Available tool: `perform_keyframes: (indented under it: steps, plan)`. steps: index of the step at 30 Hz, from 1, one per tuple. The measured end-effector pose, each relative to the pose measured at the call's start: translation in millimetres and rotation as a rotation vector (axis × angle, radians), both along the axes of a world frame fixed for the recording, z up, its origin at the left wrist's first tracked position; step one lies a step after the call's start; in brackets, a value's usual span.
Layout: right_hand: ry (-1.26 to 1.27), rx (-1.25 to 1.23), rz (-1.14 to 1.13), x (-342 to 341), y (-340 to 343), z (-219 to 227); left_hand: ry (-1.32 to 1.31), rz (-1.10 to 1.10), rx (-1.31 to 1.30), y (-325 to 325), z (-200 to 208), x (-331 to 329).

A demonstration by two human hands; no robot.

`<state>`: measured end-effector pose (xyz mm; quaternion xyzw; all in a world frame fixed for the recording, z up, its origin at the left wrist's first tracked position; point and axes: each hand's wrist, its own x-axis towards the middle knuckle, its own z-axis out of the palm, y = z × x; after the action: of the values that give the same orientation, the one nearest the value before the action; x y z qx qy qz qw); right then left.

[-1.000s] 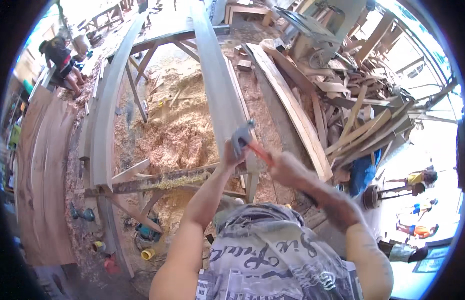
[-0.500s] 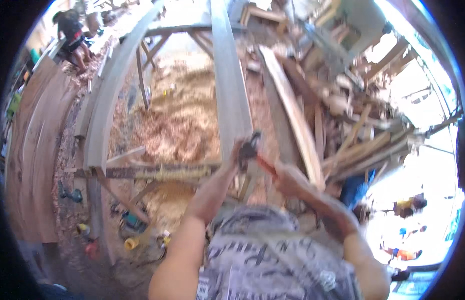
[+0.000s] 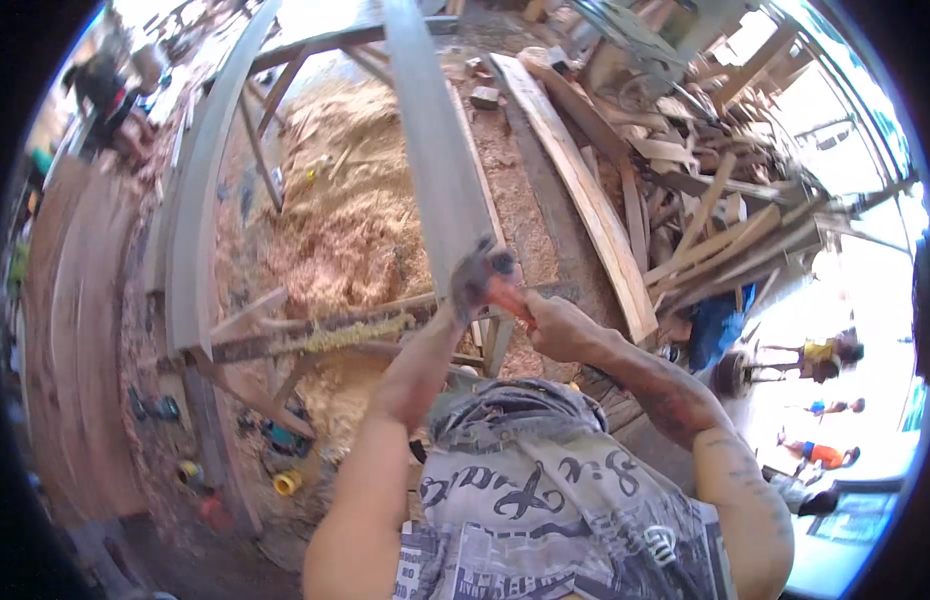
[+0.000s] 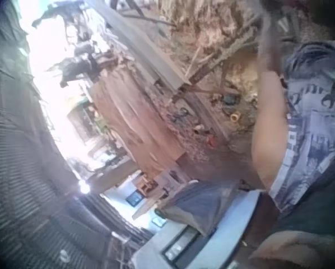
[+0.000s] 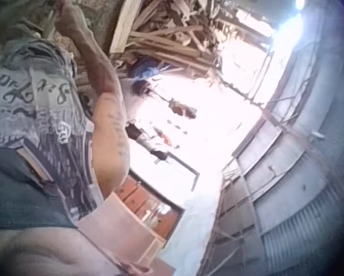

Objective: The person strikes the top of a chisel with a hammer to carve into a long wooden beam resting on saw horses.

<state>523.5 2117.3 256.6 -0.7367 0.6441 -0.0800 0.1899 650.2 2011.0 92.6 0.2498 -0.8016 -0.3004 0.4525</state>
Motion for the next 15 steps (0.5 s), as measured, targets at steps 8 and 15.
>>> perform_keyframes:
  steps: [8, 15]
  plan:
    - [-0.267, -0.389, -0.513, -1, 1, 136, 0.1, 0.163, 0.316, -15, 16, 14]
    - [-0.337, -0.602, -0.475, -18, 9, 49, 0.112, 0.065, 0.18, -11, 10, 4]
